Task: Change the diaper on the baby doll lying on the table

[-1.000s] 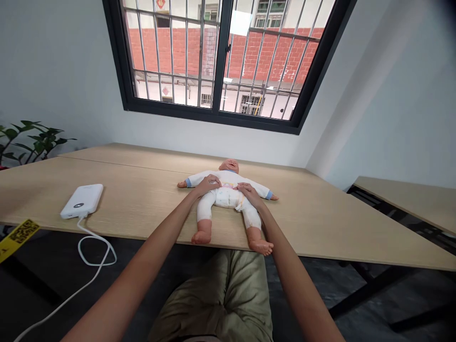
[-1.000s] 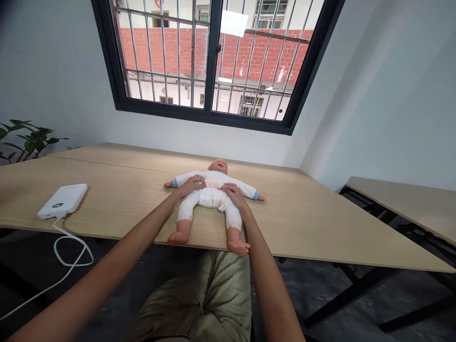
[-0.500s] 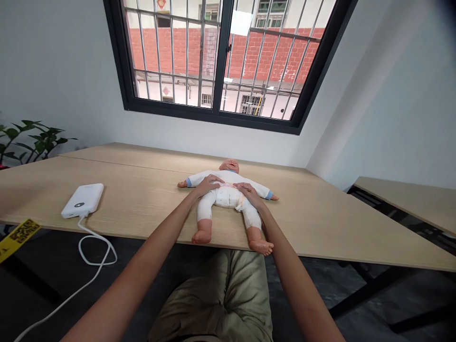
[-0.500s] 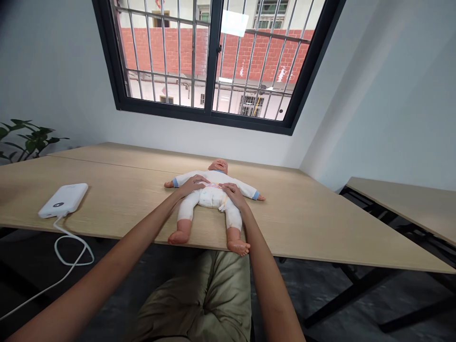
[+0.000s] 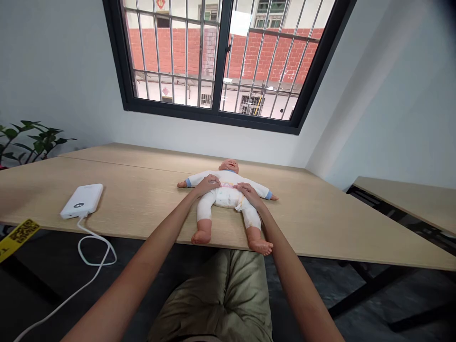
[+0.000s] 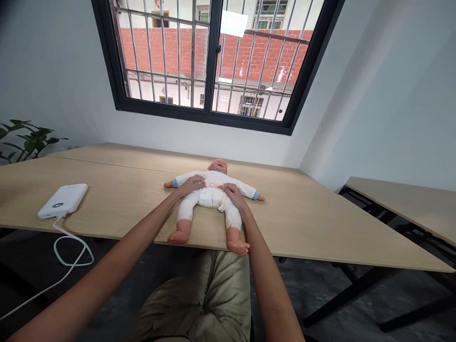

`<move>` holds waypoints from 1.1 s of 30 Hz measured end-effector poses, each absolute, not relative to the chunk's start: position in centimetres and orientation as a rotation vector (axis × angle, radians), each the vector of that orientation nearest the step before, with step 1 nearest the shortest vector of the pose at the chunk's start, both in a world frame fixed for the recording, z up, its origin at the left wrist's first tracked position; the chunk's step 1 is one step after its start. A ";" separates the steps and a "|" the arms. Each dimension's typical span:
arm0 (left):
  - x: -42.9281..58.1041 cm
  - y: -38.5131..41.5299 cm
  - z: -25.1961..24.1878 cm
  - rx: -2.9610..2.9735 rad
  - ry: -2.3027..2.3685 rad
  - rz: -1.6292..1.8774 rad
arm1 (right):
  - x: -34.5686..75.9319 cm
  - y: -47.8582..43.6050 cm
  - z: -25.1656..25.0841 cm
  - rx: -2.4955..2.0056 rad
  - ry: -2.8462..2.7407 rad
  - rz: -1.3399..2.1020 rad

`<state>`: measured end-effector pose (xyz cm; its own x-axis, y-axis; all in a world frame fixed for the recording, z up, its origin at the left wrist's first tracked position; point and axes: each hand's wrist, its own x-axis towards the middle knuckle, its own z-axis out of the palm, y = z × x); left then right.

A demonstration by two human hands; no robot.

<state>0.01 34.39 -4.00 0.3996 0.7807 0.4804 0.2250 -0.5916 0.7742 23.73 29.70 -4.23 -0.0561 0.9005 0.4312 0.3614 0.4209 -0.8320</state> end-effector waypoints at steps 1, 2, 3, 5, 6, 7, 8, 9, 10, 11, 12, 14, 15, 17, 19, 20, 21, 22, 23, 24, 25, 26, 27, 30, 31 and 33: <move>0.0 34.3 -4.0 2.039 0.856 1.167 | 23.6 29.7 -4.2 -1.115 -1.633 0.645; 0.0 34.3 -3.9 2.035 0.854 1.170 | 23.5 29.8 -4.2 -1.106 -1.631 0.643; 0.0 34.3 -3.9 2.032 0.850 1.168 | 23.4 29.9 -4.2 -1.100 -1.627 0.641; 0.1 34.3 -3.9 2.024 0.841 1.162 | 23.3 30.0 -4.1 -1.097 -1.615 0.640; 0.1 34.3 -3.9 2.019 0.838 1.160 | 23.2 30.1 -4.1 -1.097 -1.612 0.641; 0.1 34.4 -3.9 2.017 0.835 1.161 | 23.2 30.1 -4.1 -1.095 -1.611 0.642; 0.1 34.4 -4.0 2.019 0.831 1.165 | 23.2 30.2 -4.1 -1.090 -1.611 0.643; 0.0 34.4 -4.0 2.019 0.828 1.172 | 23.2 30.2 -4.1 -1.085 -1.611 0.641; 0.0 34.5 -4.0 2.018 0.827 1.180 | 23.2 30.1 -4.1 -1.078 -1.612 0.638; 0.0 34.5 -4.1 2.015 0.827 1.185 | 23.3 30.1 -4.1 -1.071 -1.612 0.633; 0.0 34.5 -4.1 2.010 0.827 1.189 | 23.3 30.0 -4.1 -1.064 -1.613 0.628; 0.0 34.5 -4.0 1.996 0.825 1.190 | 23.5 29.9 -4.1 -1.055 -1.617 0.621; 0.0 34.5 -4.0 1.990 0.823 1.188 | 23.5 29.9 -4.1 -1.054 -1.619 0.620; 0.0 34.5 -3.9 1.978 0.817 1.179 | 23.6 29.8 -4.1 -1.059 -1.624 0.626; 0.0 34.6 -4.0 1.969 0.819 1.166 | 23.5 29.9 -4.1 -1.071 -1.624 0.633; 0.0 34.6 -4.0 1.965 0.823 1.163 | 23.5 29.9 -4.2 -1.077 -1.621 0.635; -0.1 34.7 -4.0 1.964 0.827 1.163 | 23.5 29.9 -4.2 -1.083 -1.617 0.635; -0.1 34.7 -4.1 1.966 0.828 1.163 | 23.4 30.0 -4.2 -1.086 -1.613 0.634; -0.1 34.8 -4.2 1.968 0.819 1.163 | 23.4 30.0 -4.3 -1.086 -1.610 0.634; -0.1 34.8 -4.2 1.968 0.801 1.165 | 23.5 30.1 -4.3 -1.081 -1.611 0.634; -0.1 34.9 -4.3 1.958 0.779 1.174 | 23.5 30.2 -4.4 -1.076 -1.612 0.635; -0.1 34.9 -4.4 1.937 0.763 1.189 | 23.6 30.2 -4.5 -1.076 -1.607 0.631; 0.0 35.0 -4.5 1.910 0.763 1.207 | 23.7 30.3 -4.6 -1.089 -1.594 0.616; 0.2 35.4 -4.9 1.847 0.890 1.262 | 24.1 30.6 -5.0 -1.180 -1.519 0.535; 0.3 35.5 -5.1 1.843 0.952 1.263 | 24.2 30.6 -5.1 -1.210 -1.495 0.510; 0.4 35.9 -5.4 1.846 1.041 1.245 | 24.5 30.7 -5.4 -1.250 -1.466 0.486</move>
<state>0.36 35.90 -5.40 0.2259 0.8846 0.4079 0.2447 -0.4568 0.8552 24.46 30.69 -5.37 0.1518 0.8752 0.4593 0.4280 0.3606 -0.8287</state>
